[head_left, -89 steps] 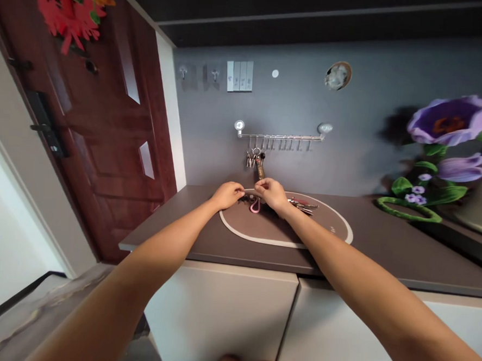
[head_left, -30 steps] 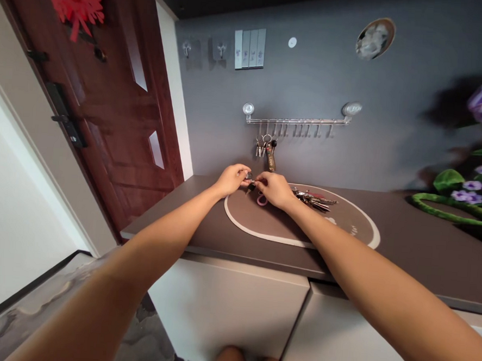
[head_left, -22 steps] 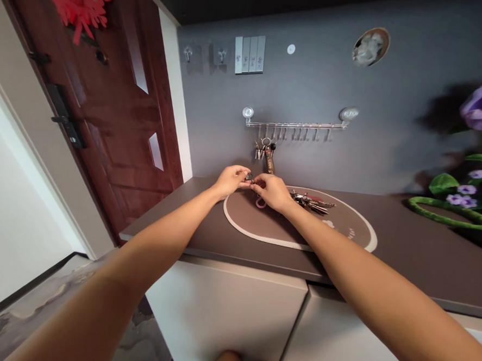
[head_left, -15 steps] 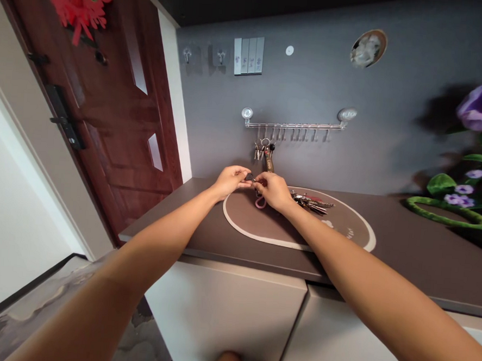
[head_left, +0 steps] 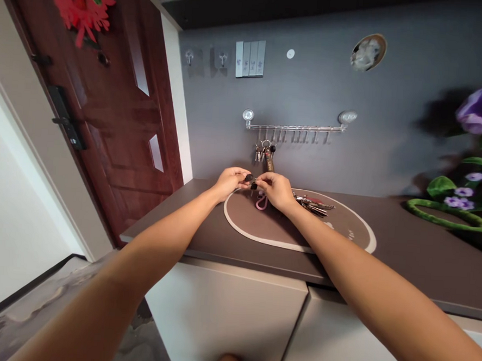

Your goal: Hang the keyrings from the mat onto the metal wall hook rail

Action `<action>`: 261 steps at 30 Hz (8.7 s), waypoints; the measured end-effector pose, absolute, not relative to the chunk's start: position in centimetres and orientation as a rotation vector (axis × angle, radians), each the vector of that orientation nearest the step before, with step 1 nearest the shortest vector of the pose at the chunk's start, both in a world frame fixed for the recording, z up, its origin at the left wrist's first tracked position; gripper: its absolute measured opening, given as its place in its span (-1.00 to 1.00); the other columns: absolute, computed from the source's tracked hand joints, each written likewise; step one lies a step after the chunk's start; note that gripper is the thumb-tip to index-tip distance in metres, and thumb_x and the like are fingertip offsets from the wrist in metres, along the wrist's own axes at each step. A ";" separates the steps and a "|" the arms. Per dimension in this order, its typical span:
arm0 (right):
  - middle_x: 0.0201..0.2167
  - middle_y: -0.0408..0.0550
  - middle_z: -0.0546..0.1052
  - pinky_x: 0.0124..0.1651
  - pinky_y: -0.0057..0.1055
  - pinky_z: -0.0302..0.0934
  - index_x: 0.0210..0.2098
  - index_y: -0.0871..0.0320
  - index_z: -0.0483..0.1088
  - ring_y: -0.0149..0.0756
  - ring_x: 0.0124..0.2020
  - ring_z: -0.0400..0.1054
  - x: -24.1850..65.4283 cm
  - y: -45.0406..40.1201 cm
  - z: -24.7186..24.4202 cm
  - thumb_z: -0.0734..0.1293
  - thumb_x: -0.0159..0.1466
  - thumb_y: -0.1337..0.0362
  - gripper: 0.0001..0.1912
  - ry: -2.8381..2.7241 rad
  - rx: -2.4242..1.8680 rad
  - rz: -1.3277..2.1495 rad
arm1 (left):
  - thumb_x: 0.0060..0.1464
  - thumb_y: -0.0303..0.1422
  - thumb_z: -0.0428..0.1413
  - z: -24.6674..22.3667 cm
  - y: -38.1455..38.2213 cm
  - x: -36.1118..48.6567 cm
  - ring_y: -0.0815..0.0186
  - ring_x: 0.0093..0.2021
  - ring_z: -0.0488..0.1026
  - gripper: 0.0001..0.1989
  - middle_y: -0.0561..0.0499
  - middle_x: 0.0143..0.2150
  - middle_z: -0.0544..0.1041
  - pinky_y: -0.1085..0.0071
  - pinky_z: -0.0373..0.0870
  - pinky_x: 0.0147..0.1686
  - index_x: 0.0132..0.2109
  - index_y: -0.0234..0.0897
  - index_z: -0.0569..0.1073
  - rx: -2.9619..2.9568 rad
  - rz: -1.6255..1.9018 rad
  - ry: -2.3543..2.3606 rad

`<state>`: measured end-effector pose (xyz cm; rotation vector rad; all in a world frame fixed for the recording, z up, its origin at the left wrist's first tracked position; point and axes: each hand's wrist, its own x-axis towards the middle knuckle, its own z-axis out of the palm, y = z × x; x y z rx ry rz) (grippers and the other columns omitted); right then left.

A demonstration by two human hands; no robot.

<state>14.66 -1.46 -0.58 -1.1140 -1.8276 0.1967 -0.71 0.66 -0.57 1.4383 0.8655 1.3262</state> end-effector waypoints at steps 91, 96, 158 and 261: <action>-0.66 -0.22 0.34 -0.52 -0.59 0.16 -0.53 0.21 0.25 -0.57 -0.66 0.21 17.3 6.7 5.9 0.16 0.10 0.51 -0.85 -0.942 -1.038 0.879 | 0.03 -0.39 -0.05 -2.3 0.0 0.4 0.33 -0.33 0.38 -0.77 -0.03 -0.32 0.52 0.45 0.24 -0.30 -0.31 -0.30 0.50 2.594 0.975 1.155; -0.65 -0.22 0.34 -0.48 -0.57 0.18 -0.54 0.20 0.24 -0.56 -0.63 0.21 17.4 6.2 6.1 0.16 0.10 0.53 -0.84 -0.970 -1.042 0.896 | 0.02 -0.40 -0.05 -2.5 0.2 0.4 0.33 -0.33 0.38 -0.78 -0.05 -0.31 0.51 0.44 0.25 -0.28 -0.30 -0.30 0.50 2.582 0.971 1.191; -0.29 -0.01 0.50 -0.13 -0.42 0.19 -0.23 0.19 0.39 -0.34 -0.26 0.37 18.9 -2.3 -1.0 0.19 0.13 0.41 -0.76 -1.851 -1.335 0.027 | 0.06 -0.47 0.00 -0.5 0.1 3.3 0.44 -0.37 0.42 -0.81 -0.05 -0.37 0.44 0.38 0.40 -0.21 -0.50 -0.37 0.24 1.386 1.246 1.037; -0.58 -0.21 0.32 -0.42 -0.48 0.26 -0.45 0.16 0.21 -0.51 -0.57 0.24 19.1 -0.3 3.7 0.21 0.09 0.37 -0.97 -1.141 -0.802 0.875 | -0.02 -0.31 0.03 -0.7 -1.2 4.9 0.43 -0.48 0.36 -0.74 -0.03 -0.44 0.49 0.50 0.28 -0.46 -0.24 -0.40 0.48 1.701 1.430 0.947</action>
